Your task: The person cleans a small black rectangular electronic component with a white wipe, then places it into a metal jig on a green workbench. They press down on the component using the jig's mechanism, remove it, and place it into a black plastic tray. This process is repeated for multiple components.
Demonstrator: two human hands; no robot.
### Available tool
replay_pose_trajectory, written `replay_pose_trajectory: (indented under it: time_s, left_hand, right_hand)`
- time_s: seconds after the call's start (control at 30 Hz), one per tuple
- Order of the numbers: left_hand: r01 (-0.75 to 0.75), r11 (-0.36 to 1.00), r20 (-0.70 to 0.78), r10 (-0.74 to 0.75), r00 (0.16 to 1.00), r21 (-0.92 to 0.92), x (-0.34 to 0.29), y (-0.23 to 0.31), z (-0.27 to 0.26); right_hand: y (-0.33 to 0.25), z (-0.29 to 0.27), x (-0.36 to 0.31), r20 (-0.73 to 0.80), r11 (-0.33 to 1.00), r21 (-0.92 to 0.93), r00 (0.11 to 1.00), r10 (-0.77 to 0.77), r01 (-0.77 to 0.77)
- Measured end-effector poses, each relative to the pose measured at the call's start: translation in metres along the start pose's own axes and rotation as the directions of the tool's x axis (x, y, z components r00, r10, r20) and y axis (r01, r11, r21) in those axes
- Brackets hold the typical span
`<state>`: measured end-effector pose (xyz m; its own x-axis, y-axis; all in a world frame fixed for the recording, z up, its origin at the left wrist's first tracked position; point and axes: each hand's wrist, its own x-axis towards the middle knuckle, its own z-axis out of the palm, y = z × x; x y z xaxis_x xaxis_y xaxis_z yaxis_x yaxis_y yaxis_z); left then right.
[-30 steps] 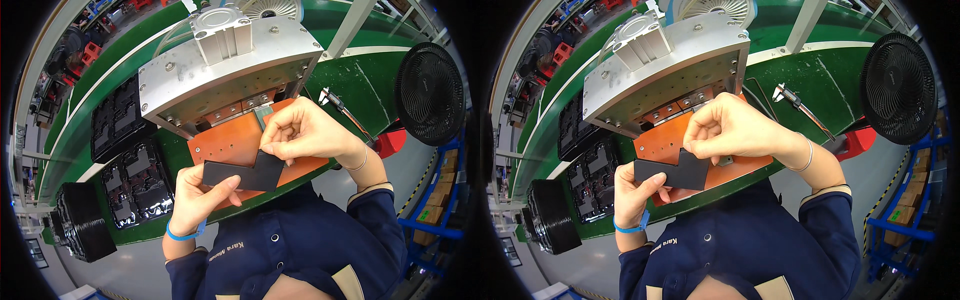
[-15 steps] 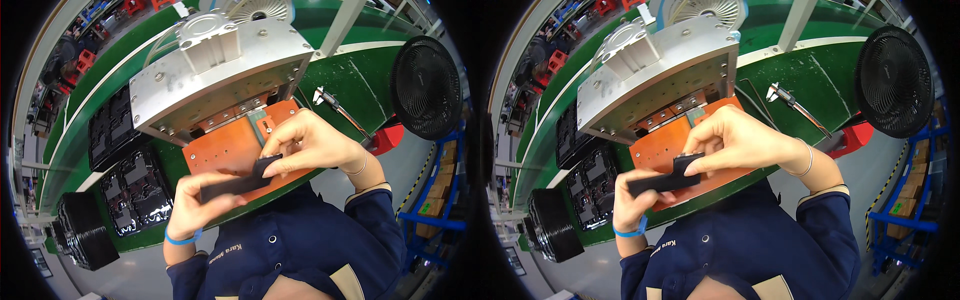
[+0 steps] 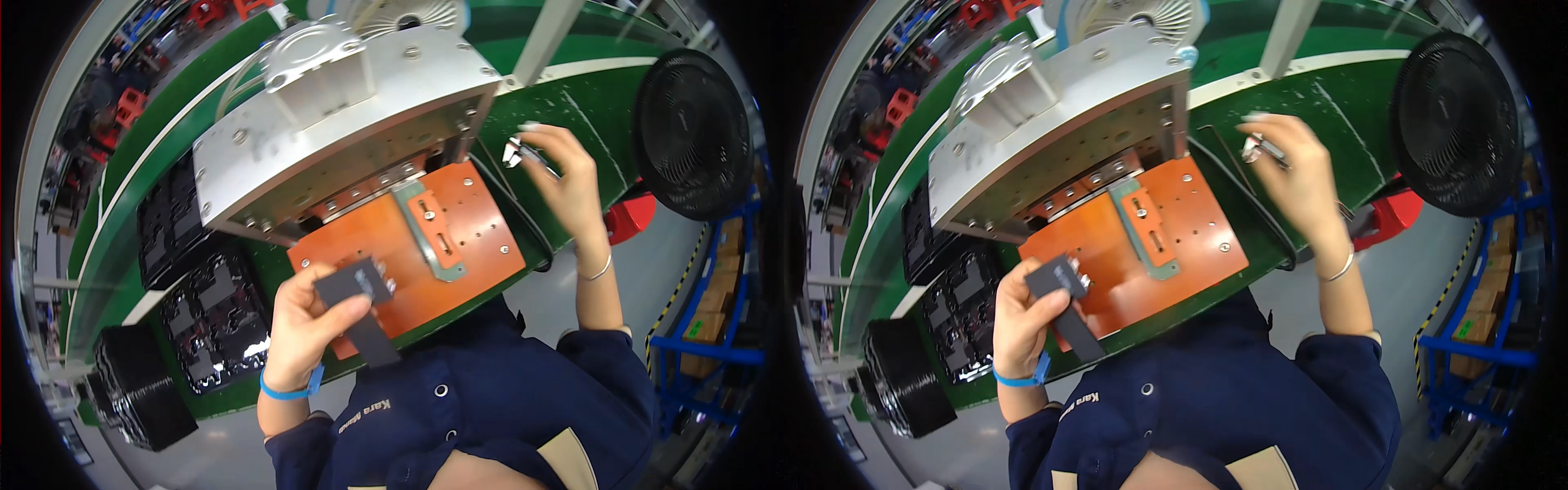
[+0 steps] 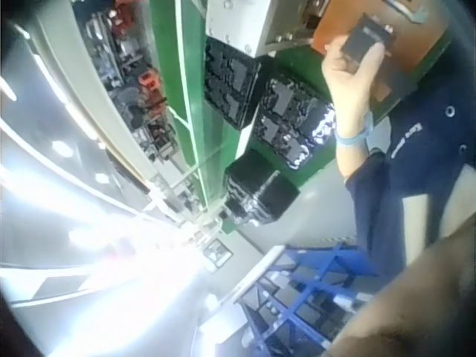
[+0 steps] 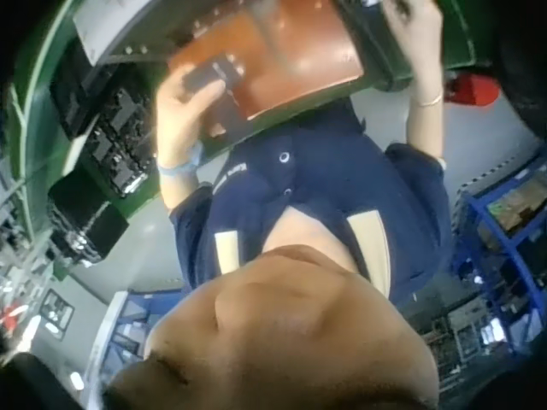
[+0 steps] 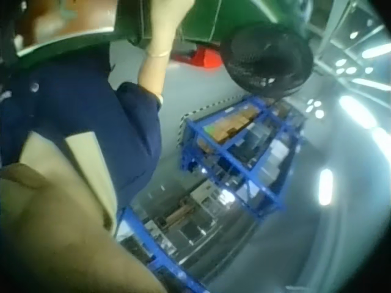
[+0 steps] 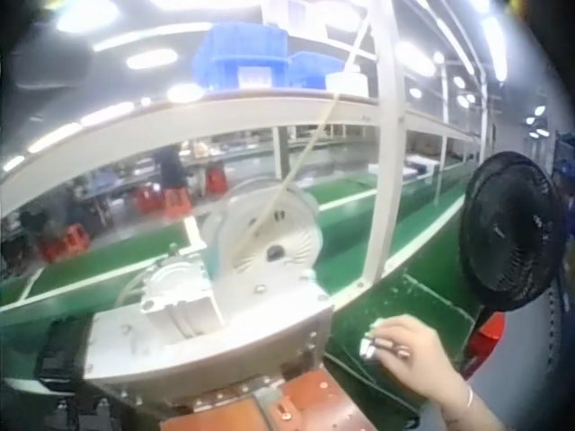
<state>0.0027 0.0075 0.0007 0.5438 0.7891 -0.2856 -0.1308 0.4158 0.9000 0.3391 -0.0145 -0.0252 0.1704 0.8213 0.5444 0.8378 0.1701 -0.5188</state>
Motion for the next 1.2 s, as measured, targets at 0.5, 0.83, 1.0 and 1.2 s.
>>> replay_pose_trajectory:
  time_s: [0.5,0.83,1.0,1.2]
  left_hand:
    - [-0.039,0.996,-0.082,0.046,0.996,0.085,0.016,-0.007,0.005]
    - [0.009,0.992,-0.101,0.004,0.995,0.128,0.014,-0.007,0.007]
    - [0.02,0.989,-0.097,-0.006,0.995,0.148,0.013,-0.004,0.008]
    - [0.009,0.99,-0.072,0.001,0.997,0.139,0.013,-0.006,0.007]
  right_hand:
    - [0.102,-0.015,-0.049,0.01,0.917,-0.059,0.918,0.397,-0.395]
    - [-0.054,-0.01,-0.01,0.091,0.938,0.332,0.987,-0.135,0.098]
    - [-0.061,0.004,0.0,0.046,0.879,0.395,0.95,-0.308,0.266]
    - [-0.06,0.006,-0.001,0.076,0.883,0.368,0.937,-0.34,0.29]
